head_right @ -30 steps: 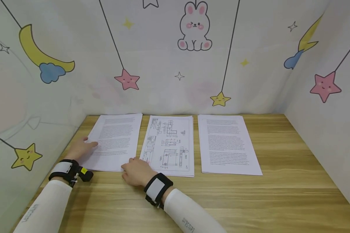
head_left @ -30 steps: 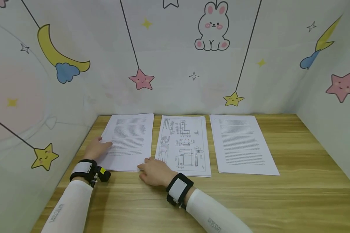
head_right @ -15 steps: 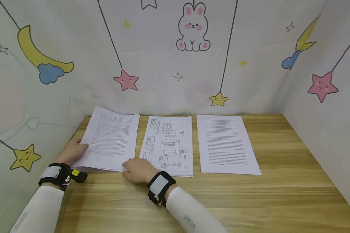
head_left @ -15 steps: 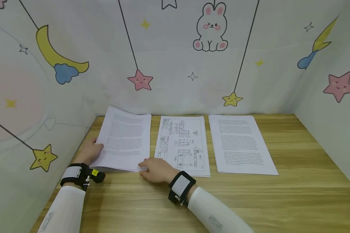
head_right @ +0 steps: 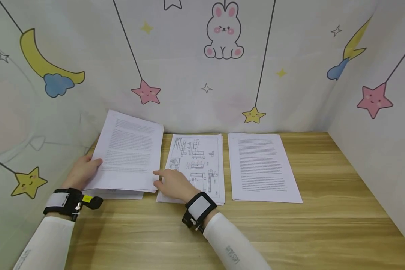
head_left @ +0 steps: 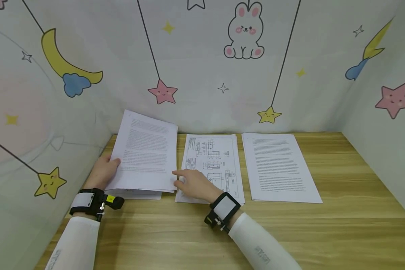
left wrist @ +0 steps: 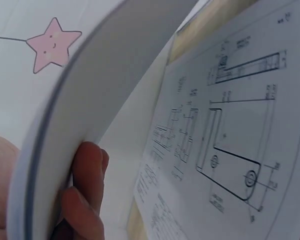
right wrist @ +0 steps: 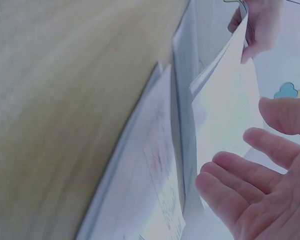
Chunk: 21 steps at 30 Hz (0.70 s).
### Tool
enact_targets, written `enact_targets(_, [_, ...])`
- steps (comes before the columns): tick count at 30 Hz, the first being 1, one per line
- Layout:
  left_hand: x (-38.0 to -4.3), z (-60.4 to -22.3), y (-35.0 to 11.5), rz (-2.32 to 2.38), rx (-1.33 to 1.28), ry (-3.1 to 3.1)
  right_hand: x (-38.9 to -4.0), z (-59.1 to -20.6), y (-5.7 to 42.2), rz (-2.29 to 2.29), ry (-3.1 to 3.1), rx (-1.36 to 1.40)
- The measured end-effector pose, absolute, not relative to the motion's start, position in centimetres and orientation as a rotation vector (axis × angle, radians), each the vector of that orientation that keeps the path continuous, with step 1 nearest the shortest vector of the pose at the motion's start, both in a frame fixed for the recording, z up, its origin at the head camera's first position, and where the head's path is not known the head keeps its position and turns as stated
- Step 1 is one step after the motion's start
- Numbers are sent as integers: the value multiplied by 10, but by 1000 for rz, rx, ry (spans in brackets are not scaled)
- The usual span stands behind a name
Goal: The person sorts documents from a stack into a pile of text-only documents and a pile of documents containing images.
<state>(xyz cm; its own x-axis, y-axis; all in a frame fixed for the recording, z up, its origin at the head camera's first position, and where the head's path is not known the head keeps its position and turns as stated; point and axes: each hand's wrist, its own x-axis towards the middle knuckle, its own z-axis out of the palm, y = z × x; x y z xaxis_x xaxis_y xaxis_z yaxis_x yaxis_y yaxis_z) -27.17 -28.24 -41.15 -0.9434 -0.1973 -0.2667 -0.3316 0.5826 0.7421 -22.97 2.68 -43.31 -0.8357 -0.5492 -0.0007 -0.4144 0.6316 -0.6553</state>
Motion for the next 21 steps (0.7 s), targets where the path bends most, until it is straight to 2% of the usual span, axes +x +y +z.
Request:
enact_targets(12, [-263,-393,-271,1372,-335,2674,-240,-429,42,-1417,2611,-498])
enact_targets(21, [-262,-401,-246,1479,-218,2621,-251,-425,51,-1651,2490,-207])
